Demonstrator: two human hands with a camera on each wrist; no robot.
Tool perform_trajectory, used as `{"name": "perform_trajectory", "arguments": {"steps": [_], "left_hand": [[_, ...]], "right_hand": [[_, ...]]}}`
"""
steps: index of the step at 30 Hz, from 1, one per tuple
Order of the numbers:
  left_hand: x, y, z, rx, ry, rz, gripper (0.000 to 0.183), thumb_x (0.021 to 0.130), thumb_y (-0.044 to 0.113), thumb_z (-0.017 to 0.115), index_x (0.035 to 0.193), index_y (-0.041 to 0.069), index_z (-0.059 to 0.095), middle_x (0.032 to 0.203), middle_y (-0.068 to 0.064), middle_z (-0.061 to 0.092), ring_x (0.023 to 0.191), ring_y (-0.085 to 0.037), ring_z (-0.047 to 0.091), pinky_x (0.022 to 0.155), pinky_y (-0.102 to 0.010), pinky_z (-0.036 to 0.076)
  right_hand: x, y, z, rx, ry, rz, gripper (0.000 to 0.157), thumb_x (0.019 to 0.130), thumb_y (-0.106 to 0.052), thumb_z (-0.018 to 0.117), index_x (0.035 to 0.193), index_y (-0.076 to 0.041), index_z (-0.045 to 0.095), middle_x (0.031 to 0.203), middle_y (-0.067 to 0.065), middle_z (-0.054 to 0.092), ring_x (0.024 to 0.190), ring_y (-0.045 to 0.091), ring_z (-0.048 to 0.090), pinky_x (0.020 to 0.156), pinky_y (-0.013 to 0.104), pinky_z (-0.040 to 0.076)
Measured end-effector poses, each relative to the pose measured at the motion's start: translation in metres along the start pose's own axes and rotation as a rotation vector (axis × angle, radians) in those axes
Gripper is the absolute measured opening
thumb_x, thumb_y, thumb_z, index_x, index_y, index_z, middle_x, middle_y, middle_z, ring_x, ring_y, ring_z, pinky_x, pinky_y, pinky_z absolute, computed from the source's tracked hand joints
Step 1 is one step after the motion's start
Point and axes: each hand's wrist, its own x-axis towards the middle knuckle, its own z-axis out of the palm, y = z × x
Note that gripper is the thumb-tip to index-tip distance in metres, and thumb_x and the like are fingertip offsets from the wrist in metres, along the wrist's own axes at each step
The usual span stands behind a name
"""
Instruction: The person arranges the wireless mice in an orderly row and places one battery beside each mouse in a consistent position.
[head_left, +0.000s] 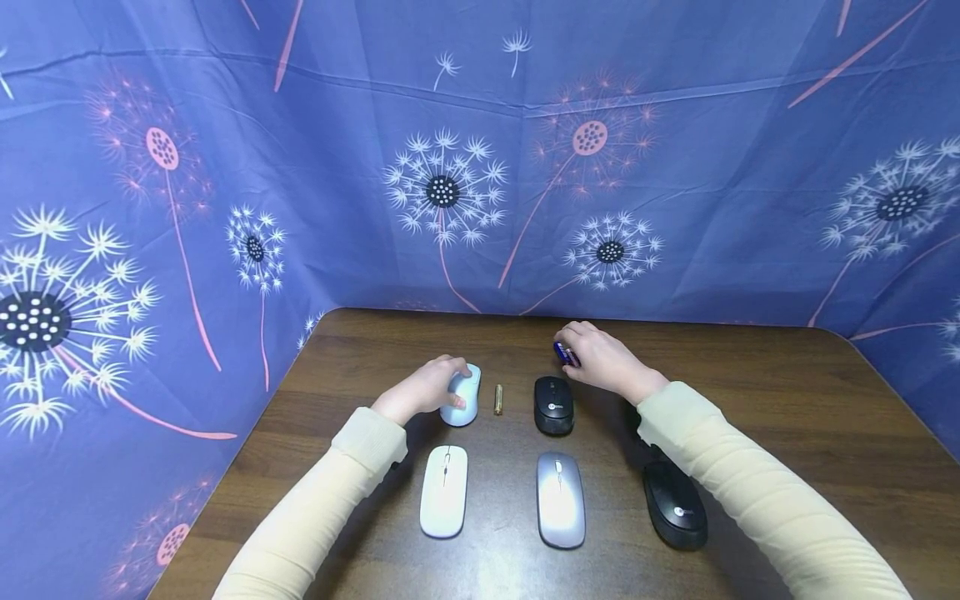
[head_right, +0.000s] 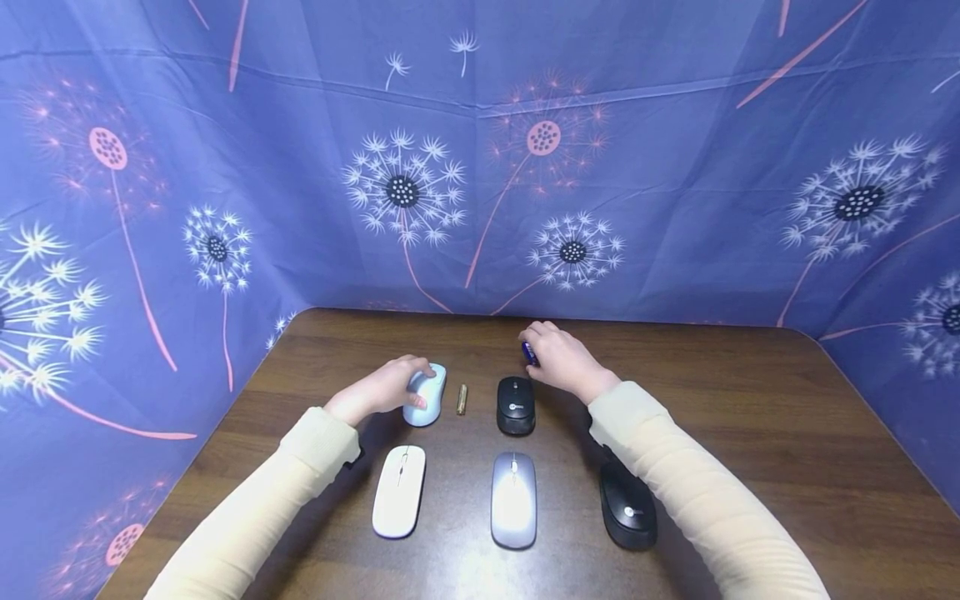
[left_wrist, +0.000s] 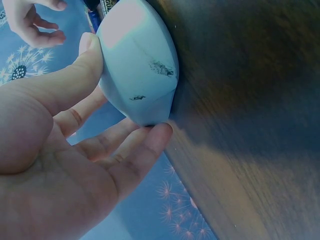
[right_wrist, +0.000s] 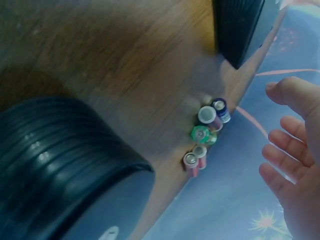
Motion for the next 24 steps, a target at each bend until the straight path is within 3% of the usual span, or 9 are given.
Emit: {"name": "perform_trajectory", "arguments": {"steps": [24], "left_hand": [[-0.001,0.000,-0.001,-0.004,-0.009,-0.012,0.046,0.077,0.017,0.077,0.119,0.007,0.060,0.125,-0.015,0.056,0.120,-0.029,0.050,0.099,-0.041,0.042]], "right_hand": [[0.010,0.023,0.031,-0.064,-0.073,-0.004,0.051,0.070,-0.008,0.080,0.115,0.004,0.059,0.114,0.019,0.060,0.108,0.035,0.056,0.091,0.046,0.048]]}}
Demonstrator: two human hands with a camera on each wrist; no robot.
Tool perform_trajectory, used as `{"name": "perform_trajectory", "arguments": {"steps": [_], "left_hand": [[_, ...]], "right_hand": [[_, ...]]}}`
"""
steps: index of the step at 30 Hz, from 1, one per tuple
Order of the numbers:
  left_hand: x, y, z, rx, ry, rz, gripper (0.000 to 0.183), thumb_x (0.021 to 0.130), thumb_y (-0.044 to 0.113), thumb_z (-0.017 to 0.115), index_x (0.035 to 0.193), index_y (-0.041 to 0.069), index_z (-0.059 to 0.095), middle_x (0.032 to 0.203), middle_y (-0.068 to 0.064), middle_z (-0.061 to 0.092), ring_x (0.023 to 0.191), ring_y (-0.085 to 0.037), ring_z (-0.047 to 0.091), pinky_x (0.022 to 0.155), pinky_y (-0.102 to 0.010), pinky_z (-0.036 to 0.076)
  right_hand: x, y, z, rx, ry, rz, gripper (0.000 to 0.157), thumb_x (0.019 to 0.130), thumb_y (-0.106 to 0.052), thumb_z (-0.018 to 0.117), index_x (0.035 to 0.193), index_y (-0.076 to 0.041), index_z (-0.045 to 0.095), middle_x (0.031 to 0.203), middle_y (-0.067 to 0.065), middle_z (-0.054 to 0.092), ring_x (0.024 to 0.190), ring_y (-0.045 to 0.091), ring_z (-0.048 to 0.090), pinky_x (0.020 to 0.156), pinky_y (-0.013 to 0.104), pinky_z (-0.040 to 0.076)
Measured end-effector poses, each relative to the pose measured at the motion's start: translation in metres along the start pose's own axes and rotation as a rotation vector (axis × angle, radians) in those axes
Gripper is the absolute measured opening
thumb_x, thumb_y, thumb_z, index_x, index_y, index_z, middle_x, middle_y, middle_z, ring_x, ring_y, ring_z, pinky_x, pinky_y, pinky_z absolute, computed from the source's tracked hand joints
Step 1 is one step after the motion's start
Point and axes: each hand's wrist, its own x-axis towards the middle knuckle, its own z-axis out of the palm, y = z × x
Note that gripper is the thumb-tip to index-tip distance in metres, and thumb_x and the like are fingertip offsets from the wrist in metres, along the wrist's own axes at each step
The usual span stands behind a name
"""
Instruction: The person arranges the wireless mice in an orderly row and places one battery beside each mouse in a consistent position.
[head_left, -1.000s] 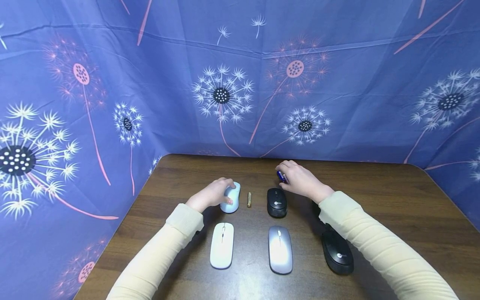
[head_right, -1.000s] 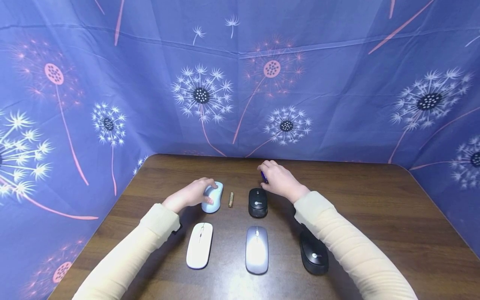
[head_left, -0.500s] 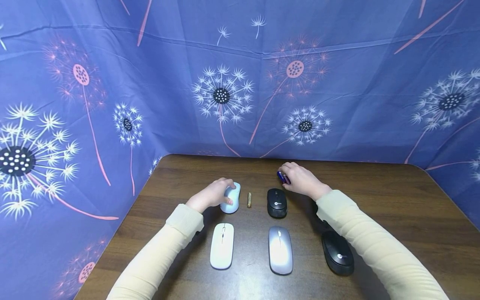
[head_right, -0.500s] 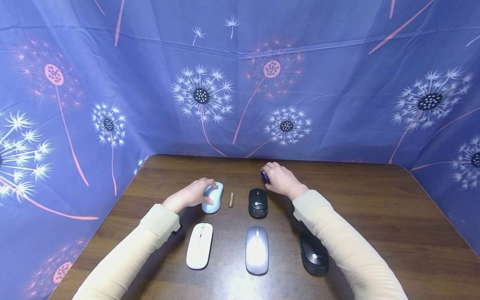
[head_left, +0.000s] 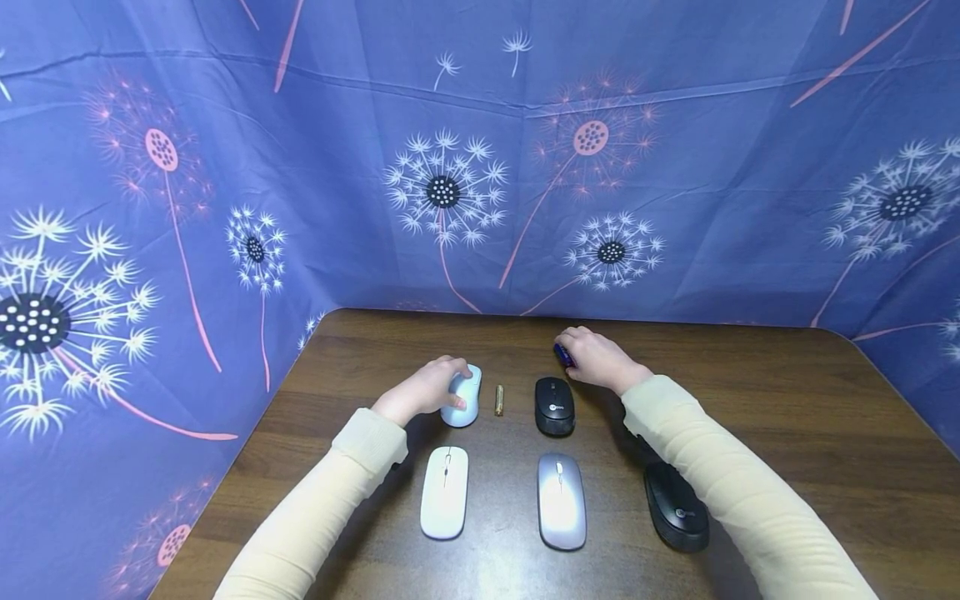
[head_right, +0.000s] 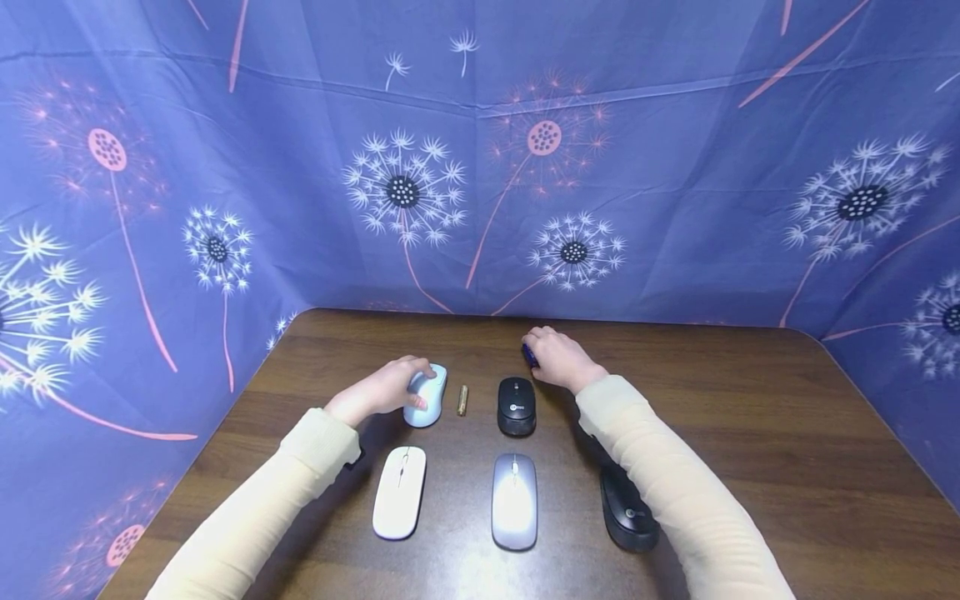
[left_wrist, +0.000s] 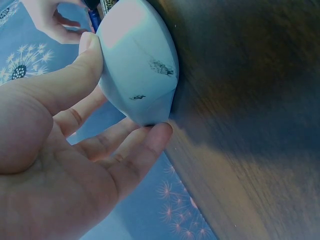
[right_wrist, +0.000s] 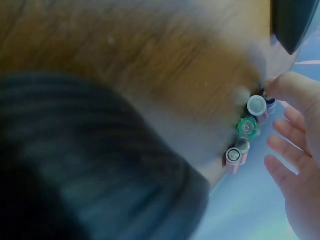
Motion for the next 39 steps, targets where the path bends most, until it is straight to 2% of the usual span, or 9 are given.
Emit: {"name": "perform_trajectory", "arguments": {"steps": [16,27,39], "left_hand": [[0.0005,0.0013,-0.0004,-0.005,-0.001,-0.006,0.046,0.077,0.016,0.077,0.119,0.007,0.060,0.126,-0.015,0.056,0.121,-0.029,0.050,0.100,-0.040,0.041],[0.0012,-0.0006,0.0007,-0.001,0.003,0.000,0.047,0.077,0.017,0.077,0.119,0.007,0.060,0.126,-0.014,0.056,0.120,-0.029,0.050,0.100,-0.040,0.042],[0.0009,-0.0005,0.0000,0.017,-0.005,0.009,0.046,0.078,0.017,0.076,0.120,0.007,0.059,0.127,-0.015,0.055,0.121,-0.030,0.049,0.100,-0.041,0.042]], "right_hand": [[0.0056,0.0008,0.0001,0.036,-0.063,0.024,0.049,0.075,-0.006,0.076,0.119,0.005,0.058,0.119,0.021,0.059,0.111,0.036,0.055,0.095,0.047,0.045],[0.0061,0.0016,0.0022,0.033,-0.042,-0.007,0.042,0.075,-0.004,0.074,0.115,0.005,0.061,0.113,0.019,0.061,0.106,0.035,0.058,0.092,0.046,0.047],[0.0073,0.0055,0.0051,0.043,-0.056,-0.001,0.043,0.076,-0.007,0.075,0.116,0.004,0.061,0.115,0.018,0.061,0.109,0.035,0.057,0.094,0.046,0.046]]}}
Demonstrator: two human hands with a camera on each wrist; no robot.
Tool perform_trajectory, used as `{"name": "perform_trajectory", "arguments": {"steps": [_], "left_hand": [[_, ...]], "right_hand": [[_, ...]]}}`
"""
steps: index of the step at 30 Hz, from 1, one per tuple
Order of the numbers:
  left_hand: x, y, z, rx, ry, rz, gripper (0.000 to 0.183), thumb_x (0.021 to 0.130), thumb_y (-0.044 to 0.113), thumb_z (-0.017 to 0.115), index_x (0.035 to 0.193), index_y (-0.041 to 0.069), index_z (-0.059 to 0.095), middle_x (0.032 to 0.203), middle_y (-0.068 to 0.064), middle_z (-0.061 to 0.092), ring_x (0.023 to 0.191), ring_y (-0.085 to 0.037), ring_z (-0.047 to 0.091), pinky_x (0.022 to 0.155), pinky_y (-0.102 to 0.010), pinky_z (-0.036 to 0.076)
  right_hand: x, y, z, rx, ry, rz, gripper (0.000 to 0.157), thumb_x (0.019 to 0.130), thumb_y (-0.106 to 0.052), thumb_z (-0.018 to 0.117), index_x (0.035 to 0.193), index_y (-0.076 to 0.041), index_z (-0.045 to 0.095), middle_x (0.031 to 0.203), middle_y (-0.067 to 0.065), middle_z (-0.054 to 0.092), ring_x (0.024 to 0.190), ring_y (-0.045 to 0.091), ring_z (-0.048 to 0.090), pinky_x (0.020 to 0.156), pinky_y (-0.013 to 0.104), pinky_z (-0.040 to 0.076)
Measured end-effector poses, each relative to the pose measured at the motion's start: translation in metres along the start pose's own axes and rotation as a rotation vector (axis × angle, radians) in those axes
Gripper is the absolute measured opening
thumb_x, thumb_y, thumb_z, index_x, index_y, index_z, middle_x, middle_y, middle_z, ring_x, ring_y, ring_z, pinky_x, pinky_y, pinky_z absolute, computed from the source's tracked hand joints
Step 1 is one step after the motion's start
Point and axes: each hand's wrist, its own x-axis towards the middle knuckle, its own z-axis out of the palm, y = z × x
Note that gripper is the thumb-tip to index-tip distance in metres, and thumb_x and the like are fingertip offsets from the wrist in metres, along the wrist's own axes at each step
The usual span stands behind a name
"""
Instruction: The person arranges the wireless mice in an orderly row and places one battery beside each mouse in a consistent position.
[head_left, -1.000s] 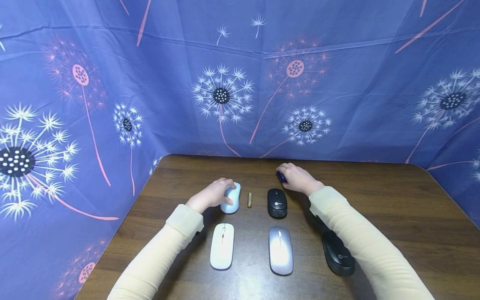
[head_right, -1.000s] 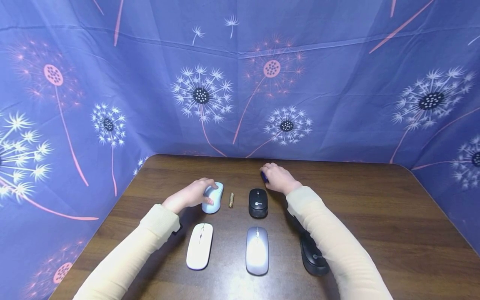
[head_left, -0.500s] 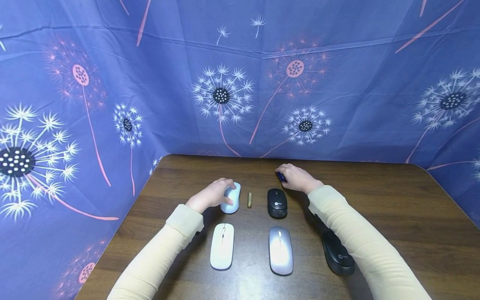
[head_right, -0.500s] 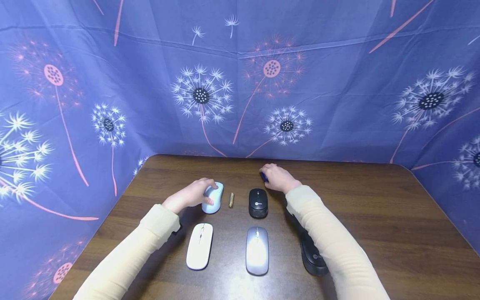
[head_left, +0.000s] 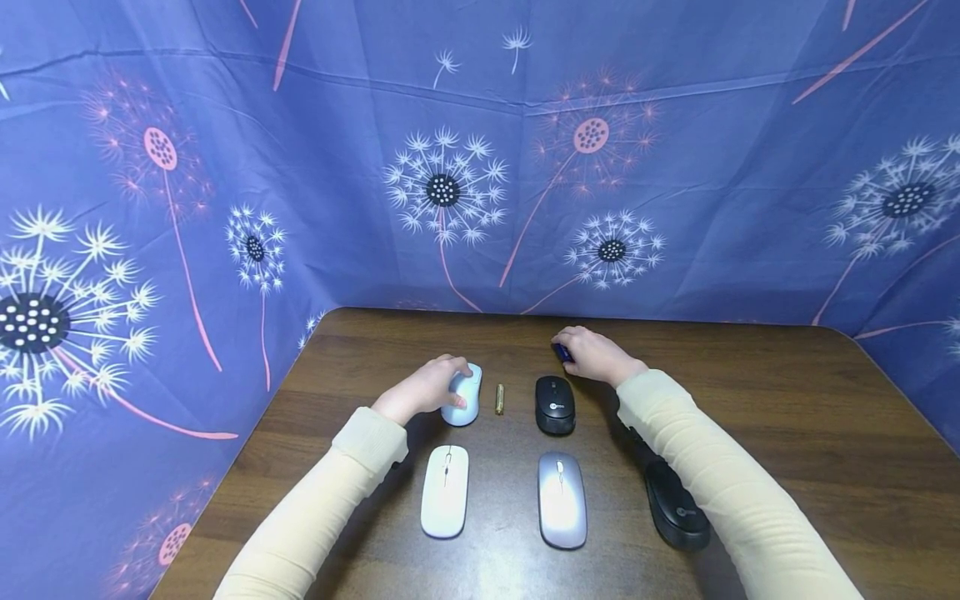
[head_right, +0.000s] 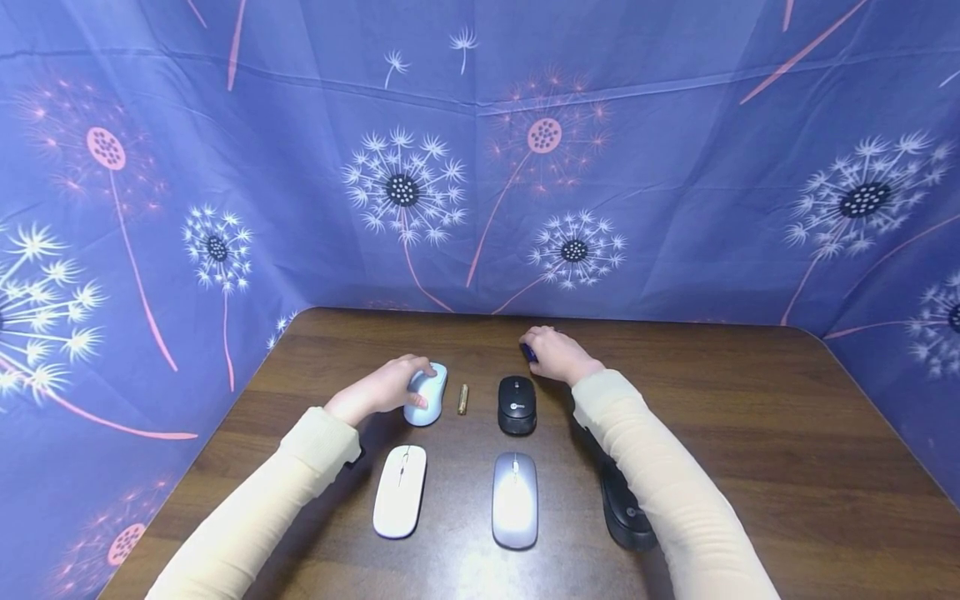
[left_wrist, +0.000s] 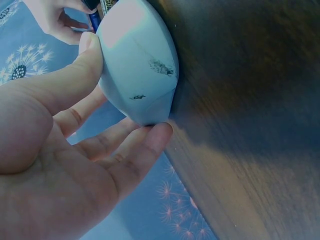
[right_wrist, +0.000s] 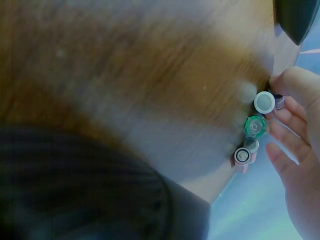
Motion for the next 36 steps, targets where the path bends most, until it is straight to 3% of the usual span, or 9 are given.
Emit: {"name": "perform_trajectory", "arguments": {"steps": [13,21,36], "left_hand": [[0.001,0.001,-0.001,-0.005,-0.009,-0.015,0.047,0.078,0.018,0.076,0.120,0.007,0.059,0.127,-0.014,0.055,0.121,-0.029,0.049,0.100,-0.040,0.042],[0.001,0.001,-0.001,-0.008,-0.016,-0.018,0.047,0.078,0.018,0.076,0.120,0.007,0.059,0.127,-0.014,0.055,0.121,-0.028,0.049,0.100,-0.039,0.042],[-0.001,0.002,-0.001,-0.012,-0.011,-0.021,0.047,0.078,0.016,0.076,0.122,0.007,0.059,0.127,-0.015,0.055,0.121,-0.029,0.049,0.101,-0.040,0.041]], "right_hand": [[-0.002,-0.002,-0.007,0.030,0.012,-0.010,0.041,0.076,-0.006,0.075,0.114,0.004,0.062,0.112,0.017,0.062,0.107,0.034,0.058,0.092,0.046,0.047],[-0.005,-0.004,-0.017,0.043,0.000,0.029,0.042,0.078,-0.009,0.074,0.117,0.002,0.061,0.116,0.017,0.060,0.110,0.033,0.056,0.092,0.046,0.047],[-0.014,-0.013,-0.034,0.008,0.078,0.003,0.045,0.077,-0.013,0.074,0.116,0.004,0.060,0.115,0.018,0.060,0.106,0.033,0.056,0.089,0.046,0.048]]}}
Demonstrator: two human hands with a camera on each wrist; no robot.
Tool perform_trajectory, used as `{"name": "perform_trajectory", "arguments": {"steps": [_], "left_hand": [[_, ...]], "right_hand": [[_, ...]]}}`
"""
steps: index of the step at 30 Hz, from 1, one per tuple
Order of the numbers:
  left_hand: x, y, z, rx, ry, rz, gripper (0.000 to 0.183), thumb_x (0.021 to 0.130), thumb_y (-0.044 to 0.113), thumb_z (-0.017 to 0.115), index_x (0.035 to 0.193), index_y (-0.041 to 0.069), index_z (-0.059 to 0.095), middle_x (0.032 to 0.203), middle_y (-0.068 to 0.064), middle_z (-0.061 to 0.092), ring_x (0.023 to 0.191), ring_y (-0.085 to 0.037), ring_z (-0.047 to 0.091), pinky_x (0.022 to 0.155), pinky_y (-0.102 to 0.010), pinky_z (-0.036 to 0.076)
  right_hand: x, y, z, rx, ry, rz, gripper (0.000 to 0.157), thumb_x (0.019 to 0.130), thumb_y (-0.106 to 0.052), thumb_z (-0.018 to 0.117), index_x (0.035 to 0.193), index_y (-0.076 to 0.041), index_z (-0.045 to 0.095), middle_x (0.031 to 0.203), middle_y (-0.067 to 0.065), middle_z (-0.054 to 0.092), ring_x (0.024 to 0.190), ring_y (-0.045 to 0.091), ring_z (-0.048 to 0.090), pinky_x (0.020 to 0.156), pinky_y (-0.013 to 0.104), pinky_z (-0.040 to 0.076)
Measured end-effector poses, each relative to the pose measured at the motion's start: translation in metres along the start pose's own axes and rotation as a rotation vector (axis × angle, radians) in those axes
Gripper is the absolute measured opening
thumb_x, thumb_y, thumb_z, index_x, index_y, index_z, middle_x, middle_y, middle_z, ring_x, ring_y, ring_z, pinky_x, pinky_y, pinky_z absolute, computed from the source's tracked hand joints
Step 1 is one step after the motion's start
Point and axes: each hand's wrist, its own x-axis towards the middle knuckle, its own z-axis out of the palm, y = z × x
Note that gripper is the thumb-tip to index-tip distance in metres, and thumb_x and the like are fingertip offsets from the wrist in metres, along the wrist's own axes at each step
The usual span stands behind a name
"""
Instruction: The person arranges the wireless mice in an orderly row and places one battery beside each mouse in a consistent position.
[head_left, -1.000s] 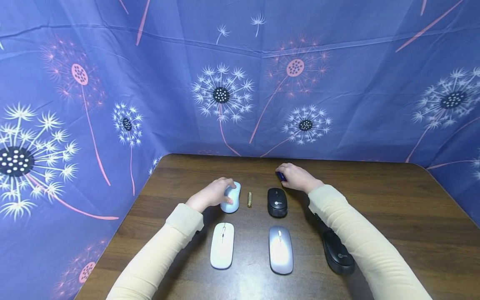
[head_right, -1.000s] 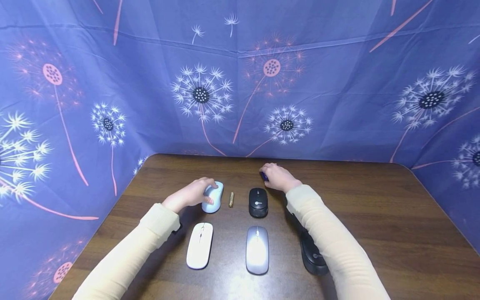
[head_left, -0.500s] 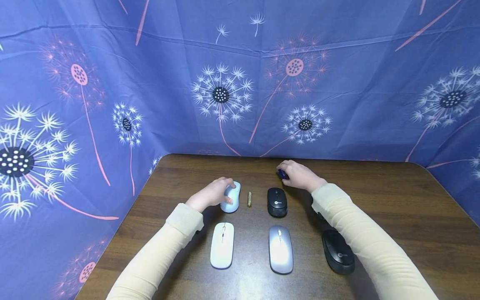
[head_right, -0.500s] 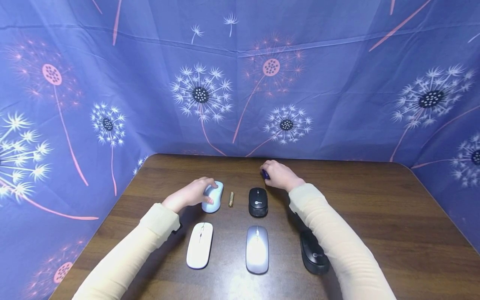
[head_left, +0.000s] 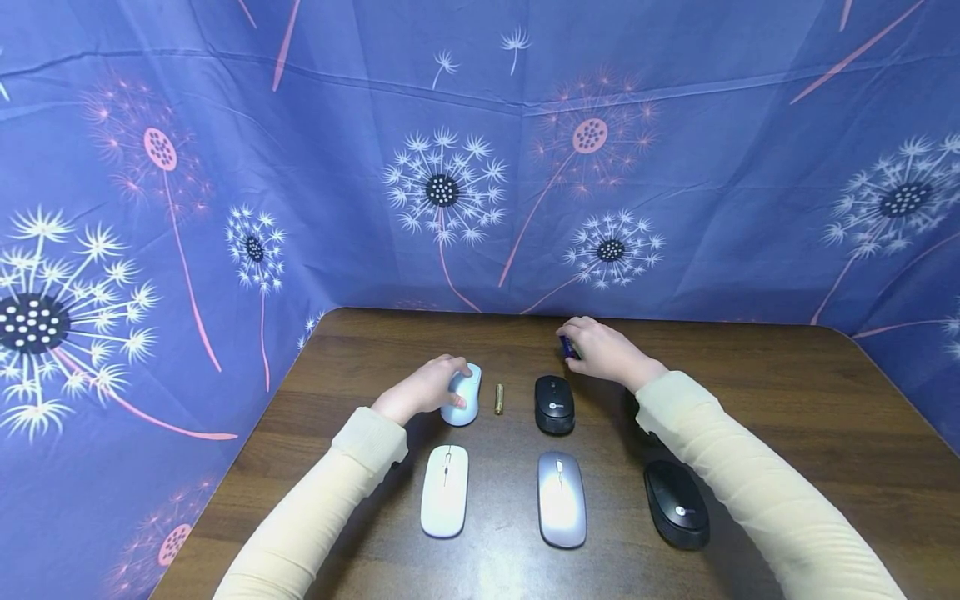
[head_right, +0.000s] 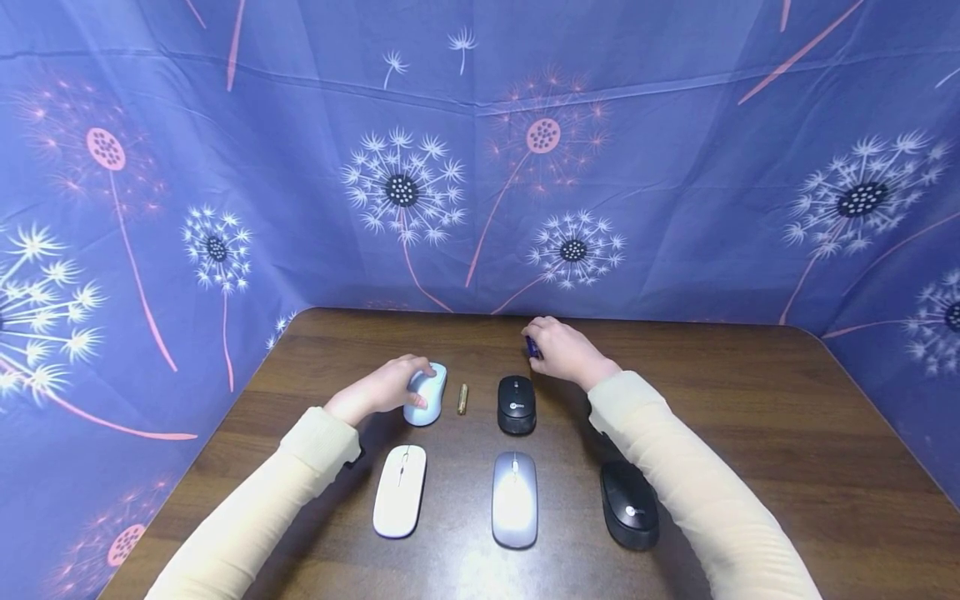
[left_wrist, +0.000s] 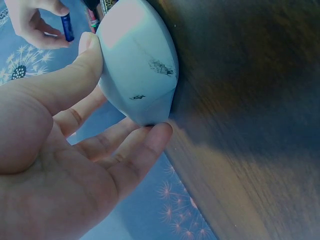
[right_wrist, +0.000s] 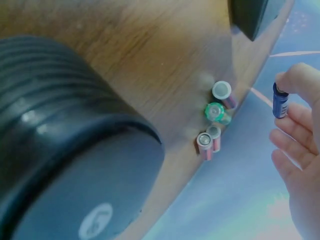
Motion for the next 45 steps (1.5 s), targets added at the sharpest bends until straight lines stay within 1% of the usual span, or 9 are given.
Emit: {"name": "perform_trajectory", "arguments": {"steps": [8,15,18,22,25,29,34,45], "left_hand": [[0.001,-0.001,0.001,0.005,0.003,0.007,0.048,0.078,0.017,0.076,0.122,0.007,0.059,0.127,-0.015,0.055,0.122,-0.030,0.049,0.101,-0.040,0.041],[0.002,-0.002,0.002,0.001,0.003,0.010,0.047,0.078,0.017,0.076,0.121,0.007,0.059,0.127,-0.015,0.055,0.121,-0.030,0.049,0.100,-0.040,0.042],[0.002,-0.003,0.002,0.002,0.006,0.017,0.047,0.078,0.017,0.076,0.121,0.006,0.059,0.127,-0.014,0.055,0.122,-0.029,0.049,0.101,-0.040,0.041],[0.002,-0.002,0.002,0.003,0.010,0.022,0.047,0.078,0.016,0.076,0.120,0.006,0.059,0.126,-0.014,0.056,0.121,-0.029,0.050,0.101,-0.039,0.041],[0.002,-0.001,0.001,0.003,0.009,0.019,0.046,0.078,0.017,0.076,0.120,0.006,0.059,0.126,-0.015,0.056,0.120,-0.029,0.050,0.100,-0.040,0.042],[0.001,-0.002,0.001,-0.001,0.008,0.020,0.045,0.078,0.017,0.076,0.119,0.006,0.059,0.125,-0.015,0.056,0.120,-0.030,0.050,0.099,-0.040,0.042],[0.001,-0.003,0.001,-0.002,-0.006,0.009,0.047,0.079,0.018,0.076,0.121,0.007,0.059,0.128,-0.014,0.054,0.122,-0.029,0.049,0.100,-0.040,0.042],[0.001,-0.002,0.001,-0.003,-0.005,0.003,0.046,0.079,0.018,0.076,0.121,0.008,0.059,0.128,-0.014,0.054,0.122,-0.029,0.049,0.100,-0.040,0.042]], "right_hand": [[-0.009,-0.006,-0.011,0.015,0.033,0.010,0.045,0.077,-0.014,0.074,0.116,0.004,0.060,0.116,0.018,0.060,0.106,0.032,0.056,0.090,0.046,0.048],[-0.018,-0.011,-0.016,-0.004,0.053,0.042,0.046,0.078,-0.016,0.075,0.117,0.004,0.060,0.116,0.019,0.060,0.106,0.031,0.056,0.091,0.045,0.049],[-0.022,-0.013,-0.018,-0.010,0.081,0.034,0.046,0.078,-0.016,0.075,0.116,0.005,0.060,0.115,0.019,0.060,0.106,0.032,0.057,0.090,0.045,0.049],[-0.028,-0.015,-0.021,-0.025,0.115,0.013,0.046,0.075,-0.014,0.076,0.113,0.006,0.060,0.112,0.020,0.061,0.105,0.034,0.057,0.089,0.045,0.049],[-0.033,-0.018,-0.025,-0.036,0.116,0.016,0.049,0.073,-0.013,0.078,0.114,0.007,0.060,0.112,0.021,0.061,0.105,0.034,0.057,0.090,0.045,0.049],[-0.040,-0.022,-0.030,-0.042,0.104,0.038,0.051,0.073,-0.015,0.078,0.116,0.006,0.060,0.115,0.021,0.060,0.108,0.034,0.056,0.091,0.045,0.048],[-0.051,-0.024,-0.032,-0.048,0.102,0.053,0.050,0.074,-0.017,0.078,0.116,0.005,0.060,0.116,0.020,0.060,0.108,0.033,0.056,0.089,0.046,0.050],[-0.070,-0.026,-0.025,-0.060,0.124,0.030,0.048,0.073,-0.014,0.079,0.112,0.006,0.061,0.112,0.020,0.061,0.105,0.033,0.057,0.086,0.045,0.051]]}}
